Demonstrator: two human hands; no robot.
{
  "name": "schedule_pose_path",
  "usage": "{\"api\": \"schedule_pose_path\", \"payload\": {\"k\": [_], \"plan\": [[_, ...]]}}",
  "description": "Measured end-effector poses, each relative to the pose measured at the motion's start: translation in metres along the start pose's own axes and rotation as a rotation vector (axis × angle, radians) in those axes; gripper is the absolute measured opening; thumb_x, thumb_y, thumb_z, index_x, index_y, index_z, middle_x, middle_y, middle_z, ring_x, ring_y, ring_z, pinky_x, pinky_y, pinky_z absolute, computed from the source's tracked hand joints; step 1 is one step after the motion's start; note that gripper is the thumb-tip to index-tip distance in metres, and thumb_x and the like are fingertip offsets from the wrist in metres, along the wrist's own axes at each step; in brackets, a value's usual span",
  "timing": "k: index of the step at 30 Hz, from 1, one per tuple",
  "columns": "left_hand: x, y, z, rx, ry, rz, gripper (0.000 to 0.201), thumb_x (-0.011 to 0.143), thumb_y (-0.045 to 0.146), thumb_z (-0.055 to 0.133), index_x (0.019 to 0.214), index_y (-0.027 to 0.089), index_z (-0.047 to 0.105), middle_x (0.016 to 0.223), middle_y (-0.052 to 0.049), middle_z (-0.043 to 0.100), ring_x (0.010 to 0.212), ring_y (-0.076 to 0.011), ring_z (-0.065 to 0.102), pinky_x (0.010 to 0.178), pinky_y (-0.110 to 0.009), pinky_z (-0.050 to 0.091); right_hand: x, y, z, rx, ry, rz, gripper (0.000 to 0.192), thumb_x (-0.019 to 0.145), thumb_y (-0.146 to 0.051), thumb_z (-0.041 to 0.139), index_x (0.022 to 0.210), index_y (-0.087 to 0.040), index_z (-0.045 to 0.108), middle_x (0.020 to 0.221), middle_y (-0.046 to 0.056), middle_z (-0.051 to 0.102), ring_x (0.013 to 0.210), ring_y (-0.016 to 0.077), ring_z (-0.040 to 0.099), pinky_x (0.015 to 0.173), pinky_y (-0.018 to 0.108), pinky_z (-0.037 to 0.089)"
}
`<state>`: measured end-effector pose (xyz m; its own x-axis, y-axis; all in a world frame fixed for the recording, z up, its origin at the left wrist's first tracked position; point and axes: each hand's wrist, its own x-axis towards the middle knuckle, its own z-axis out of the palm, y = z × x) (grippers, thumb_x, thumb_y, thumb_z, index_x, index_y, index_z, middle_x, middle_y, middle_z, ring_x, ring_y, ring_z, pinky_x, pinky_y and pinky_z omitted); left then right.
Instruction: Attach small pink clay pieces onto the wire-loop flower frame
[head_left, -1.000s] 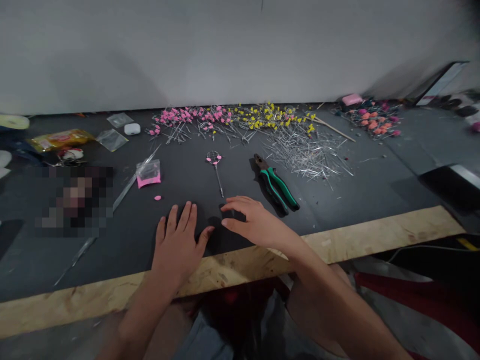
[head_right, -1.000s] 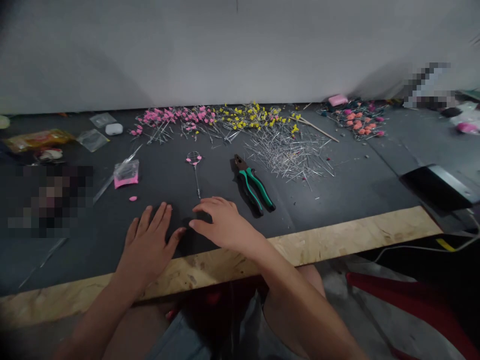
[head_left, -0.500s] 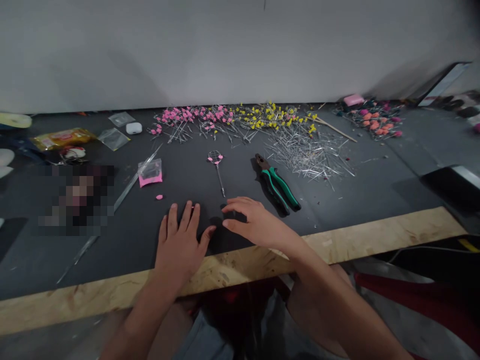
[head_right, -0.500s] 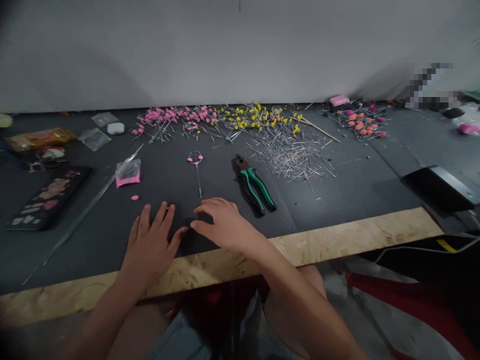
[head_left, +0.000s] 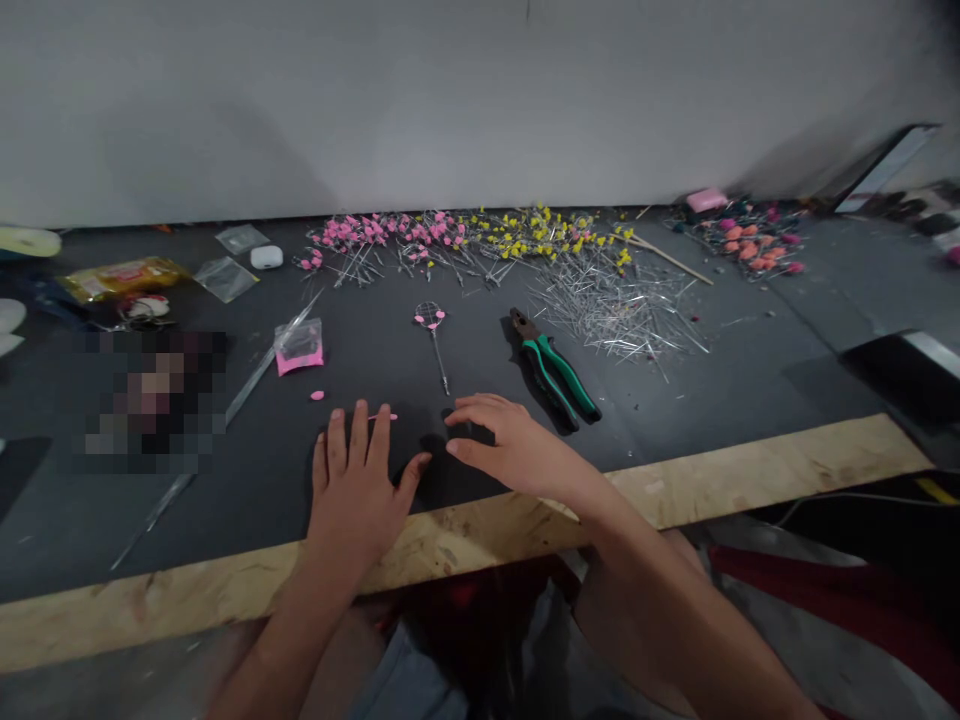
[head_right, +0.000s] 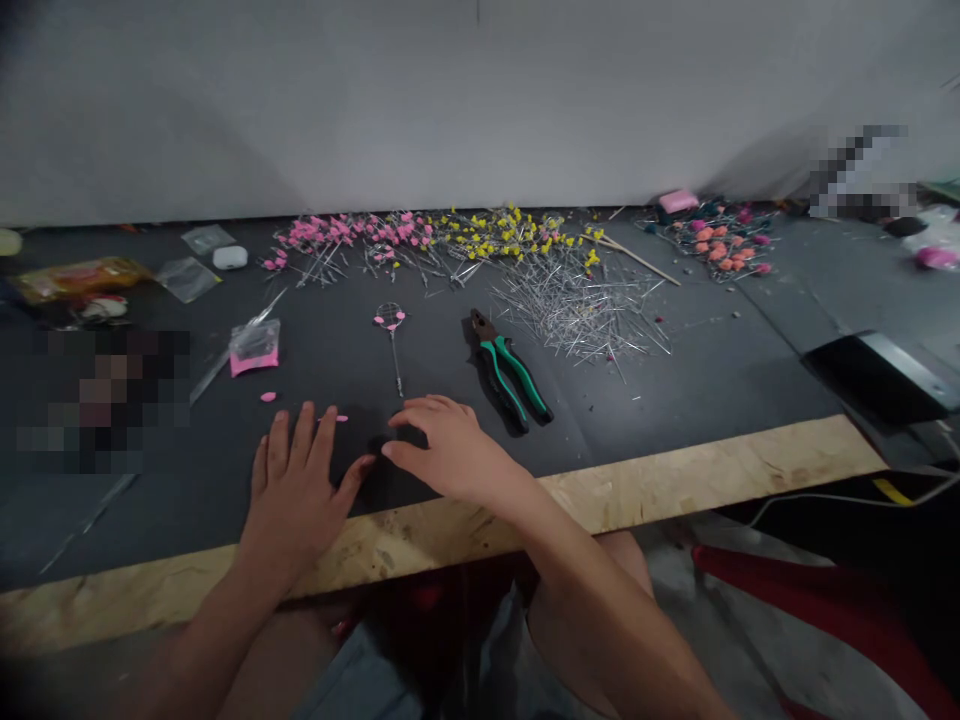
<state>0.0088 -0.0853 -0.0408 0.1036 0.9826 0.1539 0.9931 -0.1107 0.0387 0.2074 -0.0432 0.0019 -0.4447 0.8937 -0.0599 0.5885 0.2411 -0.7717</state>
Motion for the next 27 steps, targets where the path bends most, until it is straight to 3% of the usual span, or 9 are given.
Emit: {"api": "schedule_pose_path", "payload": {"k": [14,19,23,27], "plan": [[0.0006,0.0005,0.0011,0.005,0.004,-0.029,0.068,0.089,0.053,0.030,0.136,0.005,0.040,0.151,-0.020,0.022,0.141,-0.0347,0.008,0.111,-0.051,0.015,0.0000,-0.0001,0.0008,0.007,-0.014,0.016,0.030,0.086,-0.038,0.054,0.110,-0.022,0.063,0.128,0.005,0.057,0.127,0.0240,0.042,0.107,0.047,0.030],[0.0006,0.0011,0.0011,-0.001,0.035,-0.050,0.074,0.088,0.056,0.028,0.139,0.002,0.033,0.150,-0.021,0.024,0.141,-0.0339,0.010,0.111,-0.051,0.015,-0.0005,-0.0012,0.0005,0.008,-0.004,0.008,0.028,0.086,-0.037,0.055,0.108,-0.023,0.063,0.126,0.005,0.058,0.125,0.0234,0.044,0.106,0.046,0.031],[0.0006,0.0024,0.0009,0.008,0.030,-0.056,0.073,0.089,0.056,0.024,0.136,0.002,0.039,0.150,-0.021,0.023,0.141,-0.0338,0.009,0.112,-0.051,0.013,-0.0006,-0.0003,0.0008,0.013,-0.003,0.007,0.028,0.086,-0.036,0.055,0.108,-0.023,0.063,0.126,0.005,0.058,0.126,0.0235,0.044,0.106,0.046,0.031],[0.0005,0.0030,0.0015,-0.002,0.046,-0.065,0.078,0.088,0.058,0.022,0.138,0.000,0.035,0.150,-0.021,0.024,0.141,-0.0331,0.009,0.112,-0.050,0.013,-0.0005,0.0015,0.0011,0.013,-0.005,-0.003,0.029,0.086,-0.038,0.054,0.109,-0.022,0.063,0.126,0.004,0.058,0.127,0.0247,0.042,0.106,0.046,0.030]]}}
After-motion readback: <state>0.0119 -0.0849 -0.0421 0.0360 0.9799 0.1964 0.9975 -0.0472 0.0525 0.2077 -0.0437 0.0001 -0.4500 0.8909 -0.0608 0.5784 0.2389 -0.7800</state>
